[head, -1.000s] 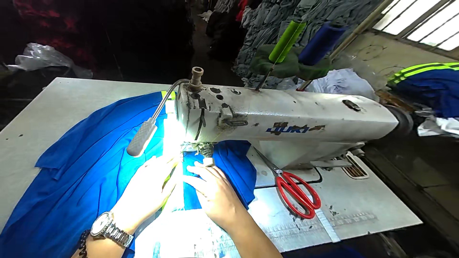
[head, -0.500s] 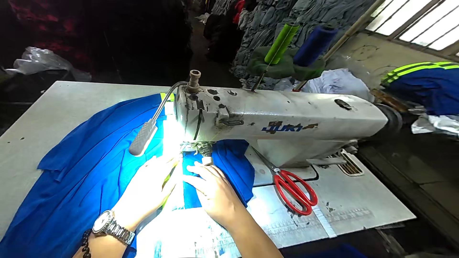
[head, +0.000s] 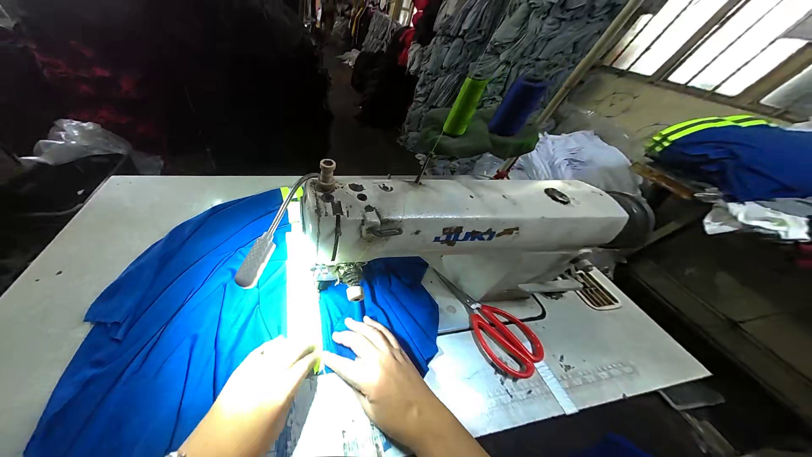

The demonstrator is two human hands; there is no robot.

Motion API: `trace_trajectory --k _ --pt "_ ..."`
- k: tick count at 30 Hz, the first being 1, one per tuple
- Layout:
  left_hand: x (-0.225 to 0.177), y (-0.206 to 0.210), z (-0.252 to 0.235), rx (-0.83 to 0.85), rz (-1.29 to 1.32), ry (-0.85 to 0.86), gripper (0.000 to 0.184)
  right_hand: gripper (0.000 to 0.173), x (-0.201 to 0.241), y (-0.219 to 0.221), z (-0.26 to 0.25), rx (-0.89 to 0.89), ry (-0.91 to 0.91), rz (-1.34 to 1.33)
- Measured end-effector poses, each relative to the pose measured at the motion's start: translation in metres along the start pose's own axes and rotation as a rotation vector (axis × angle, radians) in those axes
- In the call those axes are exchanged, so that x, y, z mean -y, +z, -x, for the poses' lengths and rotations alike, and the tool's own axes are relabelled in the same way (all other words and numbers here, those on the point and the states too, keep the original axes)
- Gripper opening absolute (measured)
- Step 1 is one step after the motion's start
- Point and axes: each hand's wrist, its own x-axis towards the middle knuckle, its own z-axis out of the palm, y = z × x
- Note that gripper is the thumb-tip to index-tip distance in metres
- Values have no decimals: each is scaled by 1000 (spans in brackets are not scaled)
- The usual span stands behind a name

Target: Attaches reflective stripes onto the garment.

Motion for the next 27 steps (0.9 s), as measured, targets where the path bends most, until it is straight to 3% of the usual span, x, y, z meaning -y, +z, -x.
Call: trace_trajectory --k 13,19,27 --pt "-7 1 11 -54 1 -49 33 36 11 5 0 -26 43 27" --pt "-10 -3 10 -70 -43 -29 31 27 15 4 1 -64 -50 130" --pt "-5 1 11 -60 -43 17 32 27 15 4 -1 -86 -2 113"
